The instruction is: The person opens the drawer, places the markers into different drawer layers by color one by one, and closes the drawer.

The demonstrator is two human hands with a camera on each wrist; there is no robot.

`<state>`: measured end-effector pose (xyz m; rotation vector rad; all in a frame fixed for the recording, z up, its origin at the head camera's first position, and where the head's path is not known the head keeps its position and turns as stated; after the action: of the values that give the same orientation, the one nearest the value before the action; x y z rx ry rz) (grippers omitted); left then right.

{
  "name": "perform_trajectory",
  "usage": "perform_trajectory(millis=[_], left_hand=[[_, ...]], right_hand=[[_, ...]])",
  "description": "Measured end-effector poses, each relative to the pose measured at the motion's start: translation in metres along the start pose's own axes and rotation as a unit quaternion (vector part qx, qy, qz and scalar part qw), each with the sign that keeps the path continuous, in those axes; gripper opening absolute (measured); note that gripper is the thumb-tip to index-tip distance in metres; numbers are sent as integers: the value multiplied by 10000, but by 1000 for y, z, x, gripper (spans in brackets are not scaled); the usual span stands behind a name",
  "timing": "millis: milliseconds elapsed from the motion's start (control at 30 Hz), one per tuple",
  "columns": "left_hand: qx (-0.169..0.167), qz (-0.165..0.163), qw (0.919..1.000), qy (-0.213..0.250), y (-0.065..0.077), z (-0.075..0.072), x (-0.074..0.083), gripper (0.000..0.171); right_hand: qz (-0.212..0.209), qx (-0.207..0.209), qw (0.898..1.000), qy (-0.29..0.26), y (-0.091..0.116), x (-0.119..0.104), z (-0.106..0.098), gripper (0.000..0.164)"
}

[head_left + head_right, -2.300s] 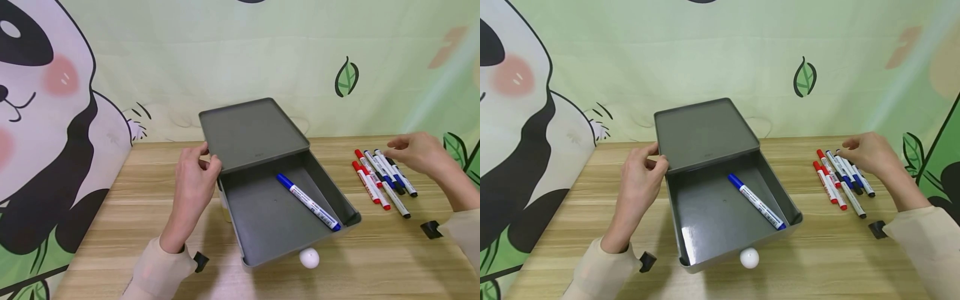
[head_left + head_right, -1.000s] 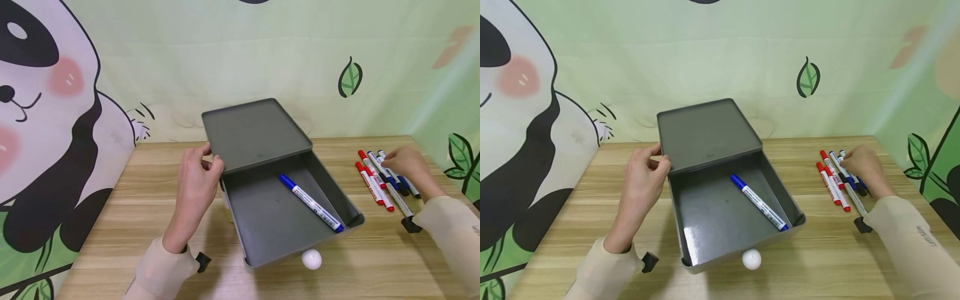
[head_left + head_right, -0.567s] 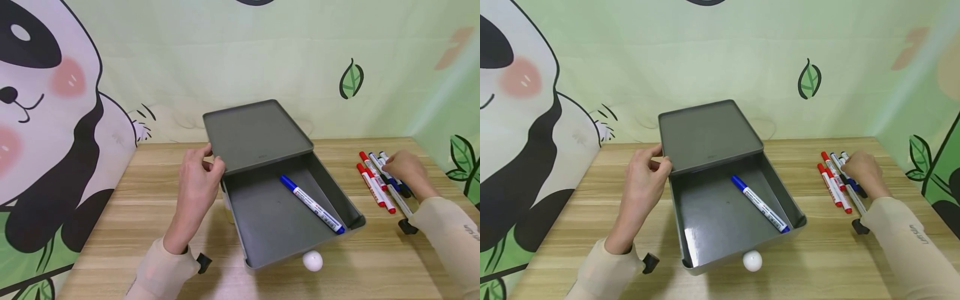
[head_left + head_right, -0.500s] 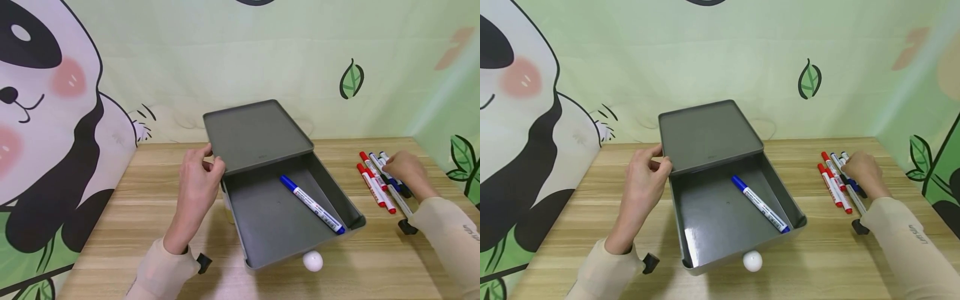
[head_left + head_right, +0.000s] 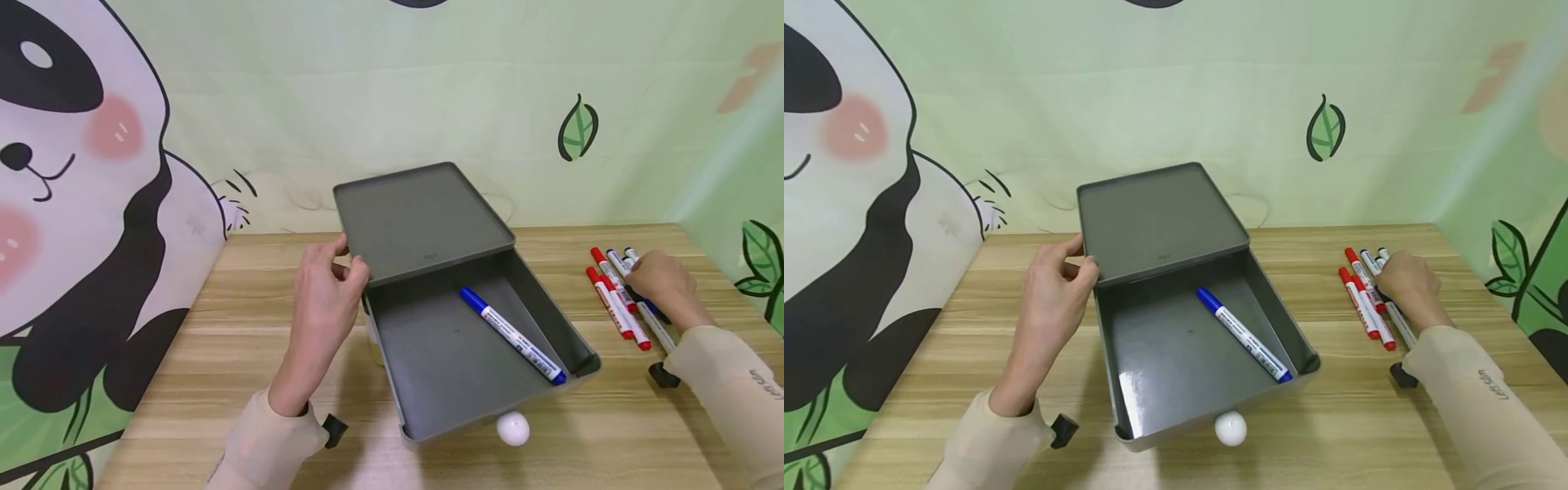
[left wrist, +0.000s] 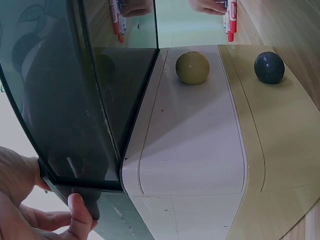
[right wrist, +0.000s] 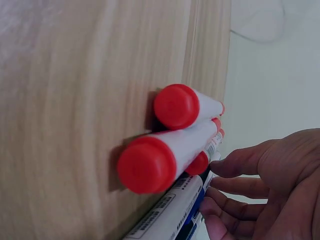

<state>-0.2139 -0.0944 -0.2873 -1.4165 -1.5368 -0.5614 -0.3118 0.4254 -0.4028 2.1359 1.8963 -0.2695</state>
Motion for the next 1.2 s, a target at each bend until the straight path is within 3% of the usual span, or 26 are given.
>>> perform_trajectory(millis=[833, 1200], left_hand=[[47, -20, 10000, -36, 1, 1, -2, 46], [72, -29, 10000, -56, -1, 0, -1, 47]], right_hand=[[130, -199, 9985, 490, 0, 0, 7, 27], [-32, -10, 9995, 324, -3, 1, 5, 25]])
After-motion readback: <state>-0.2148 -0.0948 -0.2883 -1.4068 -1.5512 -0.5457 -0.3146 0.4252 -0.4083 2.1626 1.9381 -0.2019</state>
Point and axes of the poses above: each hand's wrist, its own y-axis away from the middle knuckle, its own z-axis out of the palm, x = y × z, the point moved 6 cm from there along -y, towards the middle knuckle, and after that the axes turned 6 degrees about -z, right-handed, at the moved point
